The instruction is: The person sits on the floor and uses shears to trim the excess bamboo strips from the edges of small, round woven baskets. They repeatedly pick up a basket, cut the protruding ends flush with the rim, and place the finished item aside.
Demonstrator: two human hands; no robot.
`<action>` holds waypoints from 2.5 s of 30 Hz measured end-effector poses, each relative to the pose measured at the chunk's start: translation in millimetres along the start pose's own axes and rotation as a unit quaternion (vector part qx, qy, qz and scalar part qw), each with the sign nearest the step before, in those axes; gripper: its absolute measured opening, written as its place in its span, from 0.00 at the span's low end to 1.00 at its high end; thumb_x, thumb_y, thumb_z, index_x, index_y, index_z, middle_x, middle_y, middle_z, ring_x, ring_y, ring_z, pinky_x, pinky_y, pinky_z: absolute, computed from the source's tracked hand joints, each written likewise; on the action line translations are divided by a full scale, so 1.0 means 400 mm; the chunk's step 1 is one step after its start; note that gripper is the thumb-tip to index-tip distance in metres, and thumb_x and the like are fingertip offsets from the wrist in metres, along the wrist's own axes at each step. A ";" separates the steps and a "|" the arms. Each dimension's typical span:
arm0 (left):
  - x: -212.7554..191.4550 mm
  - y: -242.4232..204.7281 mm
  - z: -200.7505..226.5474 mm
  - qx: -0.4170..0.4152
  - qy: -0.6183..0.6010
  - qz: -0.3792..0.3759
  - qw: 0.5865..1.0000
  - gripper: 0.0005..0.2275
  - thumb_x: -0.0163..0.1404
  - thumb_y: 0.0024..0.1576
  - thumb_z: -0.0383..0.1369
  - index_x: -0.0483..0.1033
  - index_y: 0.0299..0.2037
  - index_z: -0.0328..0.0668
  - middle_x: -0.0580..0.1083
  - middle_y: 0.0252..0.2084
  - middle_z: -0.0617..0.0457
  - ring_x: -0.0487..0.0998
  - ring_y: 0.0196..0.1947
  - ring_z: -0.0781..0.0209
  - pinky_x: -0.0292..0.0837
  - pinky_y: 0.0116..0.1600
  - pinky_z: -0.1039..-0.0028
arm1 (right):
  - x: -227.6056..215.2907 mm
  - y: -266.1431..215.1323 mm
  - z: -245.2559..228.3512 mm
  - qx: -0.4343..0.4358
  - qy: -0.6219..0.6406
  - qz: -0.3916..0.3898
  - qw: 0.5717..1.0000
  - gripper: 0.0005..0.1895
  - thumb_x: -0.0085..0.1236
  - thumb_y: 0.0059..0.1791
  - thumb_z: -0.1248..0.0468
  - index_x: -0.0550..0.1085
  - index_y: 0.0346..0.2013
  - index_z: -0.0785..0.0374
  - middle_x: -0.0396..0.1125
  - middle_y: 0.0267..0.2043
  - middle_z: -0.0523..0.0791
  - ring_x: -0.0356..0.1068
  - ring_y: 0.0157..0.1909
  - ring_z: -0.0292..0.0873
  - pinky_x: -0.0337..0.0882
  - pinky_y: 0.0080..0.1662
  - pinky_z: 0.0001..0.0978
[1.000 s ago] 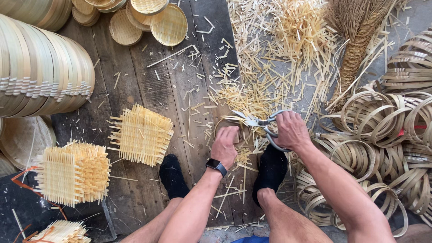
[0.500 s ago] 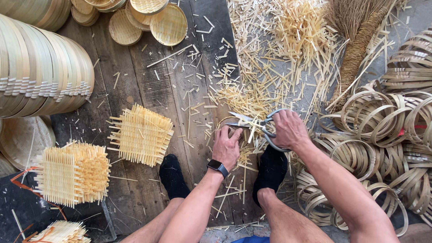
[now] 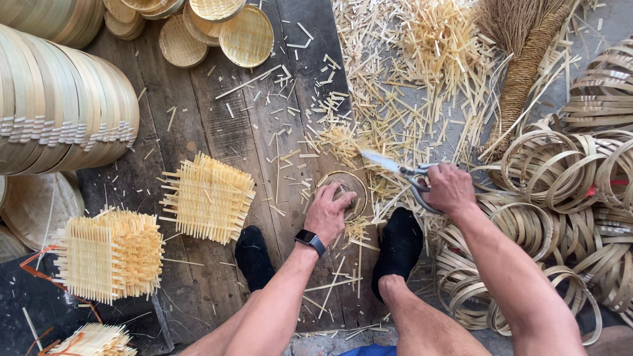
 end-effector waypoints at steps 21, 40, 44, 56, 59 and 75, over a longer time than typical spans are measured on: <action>0.257 0.017 -0.381 -0.414 -0.434 -0.058 0.798 0.13 0.66 0.46 0.23 0.83 0.41 0.28 0.81 0.31 0.46 0.82 0.26 0.62 0.80 0.28 0.71 | 0.128 0.074 -0.223 0.099 0.567 -0.150 0.804 0.13 0.71 0.43 0.62 0.84 0.37 0.67 0.78 0.33 0.50 0.72 0.29 0.39 0.72 0.34 0.35; 0.322 -0.184 -0.277 -0.409 -0.686 0.032 0.601 0.12 0.46 0.58 0.23 0.75 0.51 0.33 0.81 0.47 0.46 0.85 0.44 0.54 0.85 0.44 0.61 | 0.211 -0.062 -0.266 0.164 0.689 -0.220 0.671 0.10 0.61 0.50 0.66 0.71 0.36 0.73 0.72 0.30 0.53 0.76 0.29 0.48 0.79 0.30 0.38; 0.314 -0.191 -0.286 -0.458 -0.632 0.035 0.624 0.08 0.49 0.62 0.25 0.76 0.48 0.28 0.80 0.43 0.43 0.84 0.39 0.52 0.84 0.41 0.62 | 0.196 -0.063 -0.270 0.173 0.654 -0.186 0.712 0.09 0.60 0.50 0.68 0.72 0.35 0.74 0.72 0.27 0.54 0.75 0.25 0.48 0.77 0.27 0.39; -0.051 -0.065 -0.084 -0.146 -0.350 0.127 0.917 0.19 0.54 0.59 0.46 0.80 0.52 0.38 0.81 0.44 0.45 0.82 0.41 0.58 0.80 0.45 0.70 | -0.069 -0.138 -0.366 0.078 0.547 -0.116 0.825 0.33 0.65 0.43 0.50 0.67 0.53 0.69 0.74 0.41 0.53 0.78 0.40 0.47 0.79 0.41 0.40; -0.030 -0.047 -0.075 -0.161 -0.348 0.176 0.906 0.24 0.47 0.63 0.53 0.76 0.57 0.41 0.80 0.46 0.45 0.82 0.45 0.57 0.77 0.49 0.70 | -0.090 -0.130 -0.367 0.055 0.506 -0.038 0.860 0.34 0.66 0.42 0.48 0.71 0.51 0.71 0.75 0.38 0.53 0.77 0.38 0.46 0.76 0.42 0.37; 0.141 -0.141 -0.533 -0.421 -0.592 0.113 0.677 0.21 0.50 0.62 0.42 0.77 0.50 0.25 0.80 0.47 0.44 0.82 0.43 0.59 0.76 0.48 0.69 | 0.072 -0.159 -0.279 -0.003 0.785 -0.063 0.616 0.20 0.54 0.50 0.52 0.73 0.40 0.70 0.72 0.30 0.49 0.73 0.26 0.41 0.71 0.29 0.30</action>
Point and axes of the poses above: each hand's wrist, its own y-axis towards the middle knuckle, its own x-axis out of the palm, z = x × y, the point moved 10 cm from there along y, towards the middle knuckle
